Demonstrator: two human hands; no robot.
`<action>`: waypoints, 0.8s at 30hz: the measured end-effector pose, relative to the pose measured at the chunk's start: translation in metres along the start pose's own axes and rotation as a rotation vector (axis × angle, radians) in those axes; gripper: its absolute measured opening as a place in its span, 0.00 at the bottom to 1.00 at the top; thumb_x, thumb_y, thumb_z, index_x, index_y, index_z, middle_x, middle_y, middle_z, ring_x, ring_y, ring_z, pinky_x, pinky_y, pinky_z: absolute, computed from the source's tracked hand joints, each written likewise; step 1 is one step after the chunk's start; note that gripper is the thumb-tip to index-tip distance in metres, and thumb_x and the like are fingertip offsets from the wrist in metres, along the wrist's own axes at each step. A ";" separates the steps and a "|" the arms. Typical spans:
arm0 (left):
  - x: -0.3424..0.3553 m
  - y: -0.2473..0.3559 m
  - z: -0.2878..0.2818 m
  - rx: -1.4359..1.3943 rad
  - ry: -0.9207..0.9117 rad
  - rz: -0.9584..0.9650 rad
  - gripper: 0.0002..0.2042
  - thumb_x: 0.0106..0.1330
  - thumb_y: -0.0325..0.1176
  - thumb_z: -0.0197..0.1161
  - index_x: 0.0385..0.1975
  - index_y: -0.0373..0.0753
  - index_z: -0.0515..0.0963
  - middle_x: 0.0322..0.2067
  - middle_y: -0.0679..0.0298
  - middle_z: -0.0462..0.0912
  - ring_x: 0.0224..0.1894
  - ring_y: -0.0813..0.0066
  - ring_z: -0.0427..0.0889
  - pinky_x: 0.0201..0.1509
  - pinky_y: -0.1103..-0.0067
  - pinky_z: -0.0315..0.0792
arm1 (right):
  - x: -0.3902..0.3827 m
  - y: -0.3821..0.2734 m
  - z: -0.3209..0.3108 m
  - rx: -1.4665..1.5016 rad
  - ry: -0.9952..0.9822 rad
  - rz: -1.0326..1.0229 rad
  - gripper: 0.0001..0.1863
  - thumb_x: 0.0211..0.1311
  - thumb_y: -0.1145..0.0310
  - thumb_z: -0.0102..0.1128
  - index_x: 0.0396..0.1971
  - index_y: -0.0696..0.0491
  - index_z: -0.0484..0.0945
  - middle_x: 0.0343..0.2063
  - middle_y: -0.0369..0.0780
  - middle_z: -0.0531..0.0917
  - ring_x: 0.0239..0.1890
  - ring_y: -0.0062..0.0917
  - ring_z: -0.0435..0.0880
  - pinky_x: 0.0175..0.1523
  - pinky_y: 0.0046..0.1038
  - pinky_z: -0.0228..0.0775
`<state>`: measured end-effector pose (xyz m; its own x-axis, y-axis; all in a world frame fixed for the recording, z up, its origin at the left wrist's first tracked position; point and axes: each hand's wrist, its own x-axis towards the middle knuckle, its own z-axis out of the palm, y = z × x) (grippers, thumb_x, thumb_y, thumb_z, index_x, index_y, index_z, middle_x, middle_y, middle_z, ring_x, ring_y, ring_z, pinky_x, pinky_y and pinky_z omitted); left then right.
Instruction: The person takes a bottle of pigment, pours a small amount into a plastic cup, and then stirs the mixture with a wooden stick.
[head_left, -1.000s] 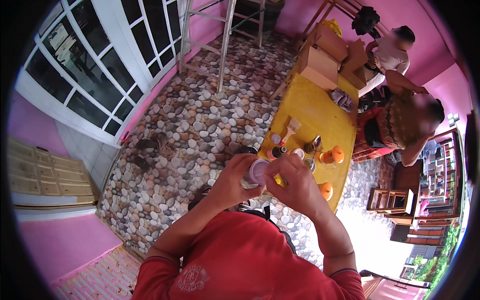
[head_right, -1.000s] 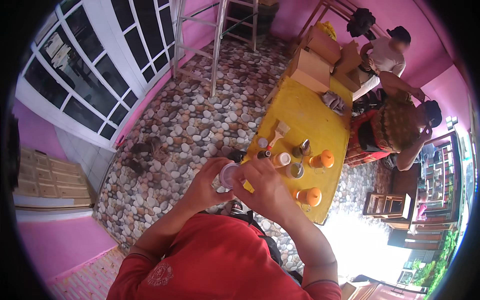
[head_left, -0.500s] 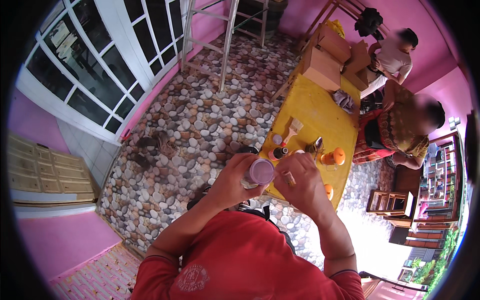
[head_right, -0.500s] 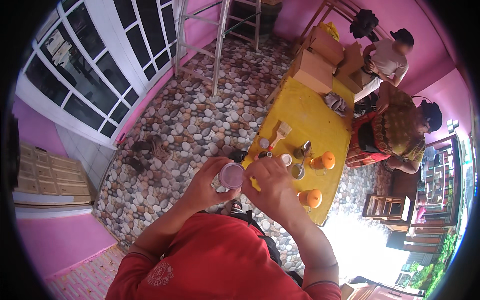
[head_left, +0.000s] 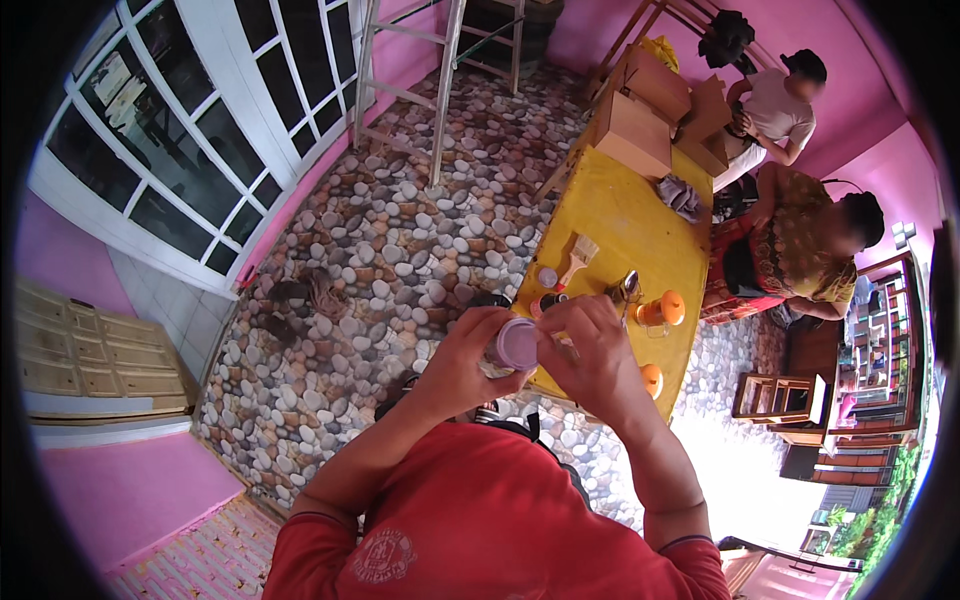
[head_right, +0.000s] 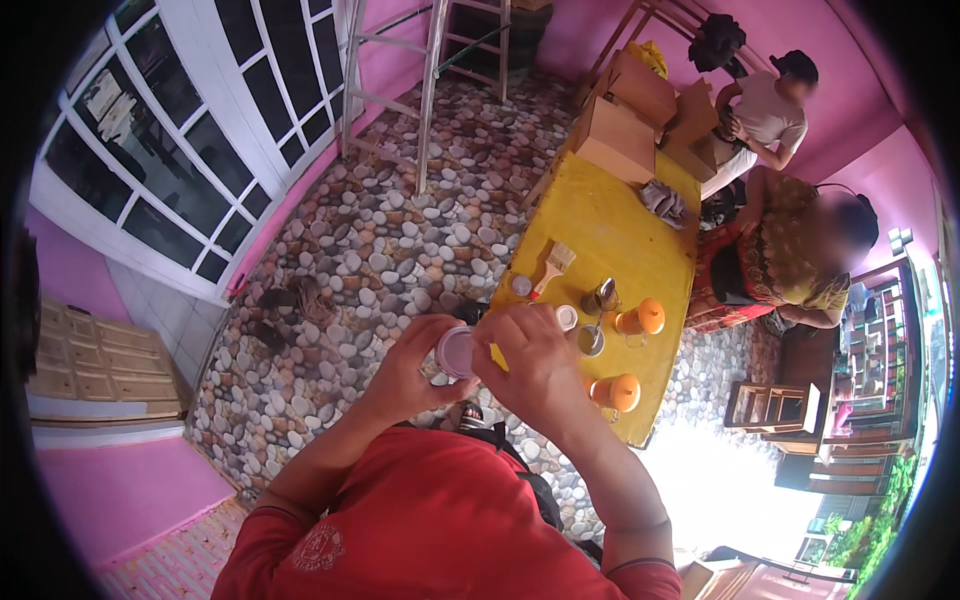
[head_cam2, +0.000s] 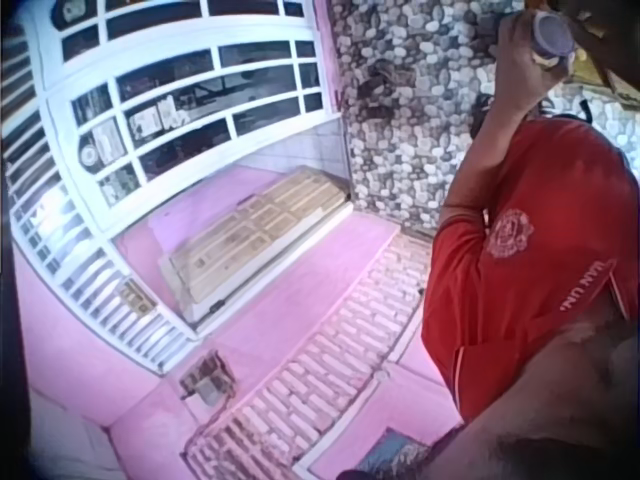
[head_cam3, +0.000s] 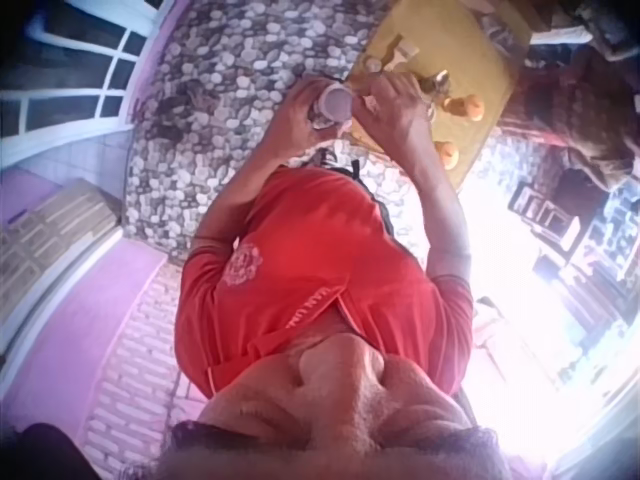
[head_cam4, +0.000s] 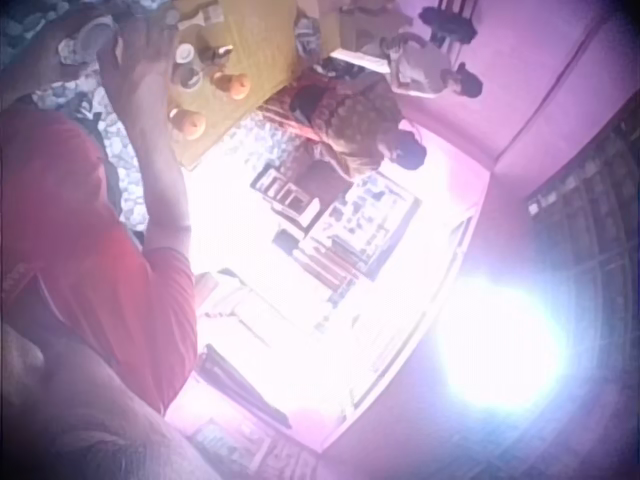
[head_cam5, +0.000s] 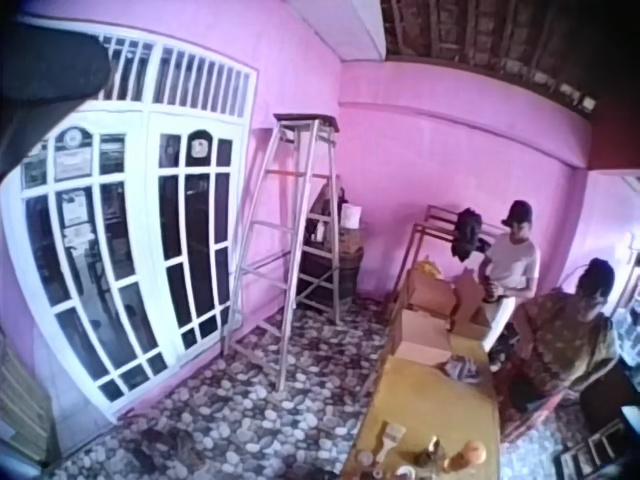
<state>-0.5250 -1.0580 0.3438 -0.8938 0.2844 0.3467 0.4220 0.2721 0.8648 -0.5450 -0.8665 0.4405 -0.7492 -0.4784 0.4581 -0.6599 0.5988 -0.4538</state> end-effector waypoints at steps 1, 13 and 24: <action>0.000 -0.001 0.000 -0.002 0.000 0.000 0.33 0.48 0.35 0.80 0.56 0.36 0.74 0.54 0.54 0.75 0.56 0.52 0.78 0.59 0.65 0.75 | 0.000 -0.003 0.000 -0.002 0.002 0.000 0.12 0.49 0.81 0.70 0.32 0.55 0.77 0.29 0.40 0.82 0.34 0.37 0.81 0.42 0.35 0.72; -0.004 -0.002 0.001 0.051 -0.006 0.045 0.34 0.48 0.36 0.80 0.56 0.36 0.74 0.55 0.52 0.75 0.57 0.52 0.78 0.60 0.64 0.75 | -0.008 -0.008 0.003 0.042 0.037 0.019 0.12 0.48 0.80 0.71 0.31 0.55 0.77 0.29 0.40 0.82 0.33 0.37 0.81 0.42 0.35 0.73; -0.017 -0.004 0.002 0.005 -0.048 -0.008 0.32 0.47 0.33 0.80 0.55 0.37 0.74 0.54 0.54 0.77 0.57 0.53 0.78 0.59 0.65 0.74 | -0.027 -0.014 0.016 0.031 0.035 0.017 0.13 0.46 0.80 0.71 0.31 0.54 0.76 0.29 0.39 0.81 0.33 0.34 0.82 0.43 0.35 0.72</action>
<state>-0.5115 -1.0619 0.3340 -0.8892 0.3255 0.3215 0.4152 0.2790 0.8659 -0.5171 -0.8725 0.4221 -0.7579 -0.4453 0.4767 -0.6493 0.5860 -0.4848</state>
